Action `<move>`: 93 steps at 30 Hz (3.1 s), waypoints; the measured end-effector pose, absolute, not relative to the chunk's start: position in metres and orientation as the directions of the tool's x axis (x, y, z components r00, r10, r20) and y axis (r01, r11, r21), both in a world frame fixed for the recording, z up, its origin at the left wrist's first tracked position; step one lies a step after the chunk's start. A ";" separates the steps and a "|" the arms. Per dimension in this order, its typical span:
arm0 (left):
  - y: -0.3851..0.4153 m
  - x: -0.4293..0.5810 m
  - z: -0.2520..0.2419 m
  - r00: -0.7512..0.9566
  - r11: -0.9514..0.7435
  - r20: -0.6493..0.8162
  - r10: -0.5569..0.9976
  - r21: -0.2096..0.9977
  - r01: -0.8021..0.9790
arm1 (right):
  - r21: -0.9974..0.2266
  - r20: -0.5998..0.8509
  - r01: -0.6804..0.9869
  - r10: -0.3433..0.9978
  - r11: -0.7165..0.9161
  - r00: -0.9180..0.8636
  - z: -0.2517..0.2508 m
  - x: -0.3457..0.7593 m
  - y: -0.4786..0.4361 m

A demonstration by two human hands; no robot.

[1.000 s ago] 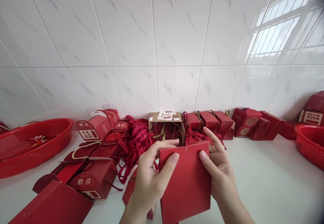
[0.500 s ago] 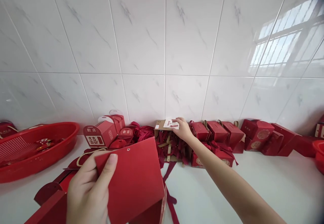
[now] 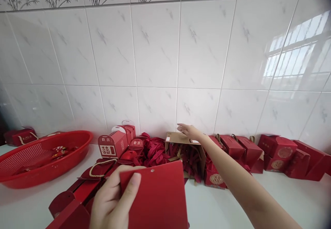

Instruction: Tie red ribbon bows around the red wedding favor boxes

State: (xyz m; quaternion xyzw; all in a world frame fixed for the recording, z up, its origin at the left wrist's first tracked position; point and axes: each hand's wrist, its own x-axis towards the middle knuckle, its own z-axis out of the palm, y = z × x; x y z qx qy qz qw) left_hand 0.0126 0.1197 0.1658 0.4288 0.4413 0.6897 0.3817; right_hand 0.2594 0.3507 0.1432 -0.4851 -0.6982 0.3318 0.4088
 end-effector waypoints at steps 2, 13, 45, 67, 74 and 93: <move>0.119 0.024 0.168 -0.196 -0.213 0.166 0.967 0.945 -0.248 | -0.897 0.251 0.319 0.947 0.305 -0.199 0.152 0.273 0.329; 0.138 0.086 0.149 0.432 -0.055 0.117 0.894 0.986 -0.155 | -0.802 0.333 -0.434 0.910 0.412 0.248 0.118 0.342 0.132; 0.117 0.118 0.145 0.321 -0.254 0.246 0.914 0.967 -0.017 | -0.889 0.177 -0.337 0.911 0.310 0.372 0.111 0.245 0.080; 0.115 0.121 0.140 0.333 -0.229 0.230 0.914 0.972 -0.042 | -0.914 0.176 -0.278 0.904 0.297 0.389 0.118 0.250 0.076; 0.114 0.121 0.142 0.311 -0.258 0.245 0.918 0.966 0.000 | -0.914 0.199 -0.259 0.903 0.311 0.382 0.118 0.249 0.075; 0.112 0.122 0.145 0.287 -0.320 0.315 0.905 0.947 -0.029 | -0.891 0.256 -0.265 0.889 0.369 0.380 0.112 0.250 0.077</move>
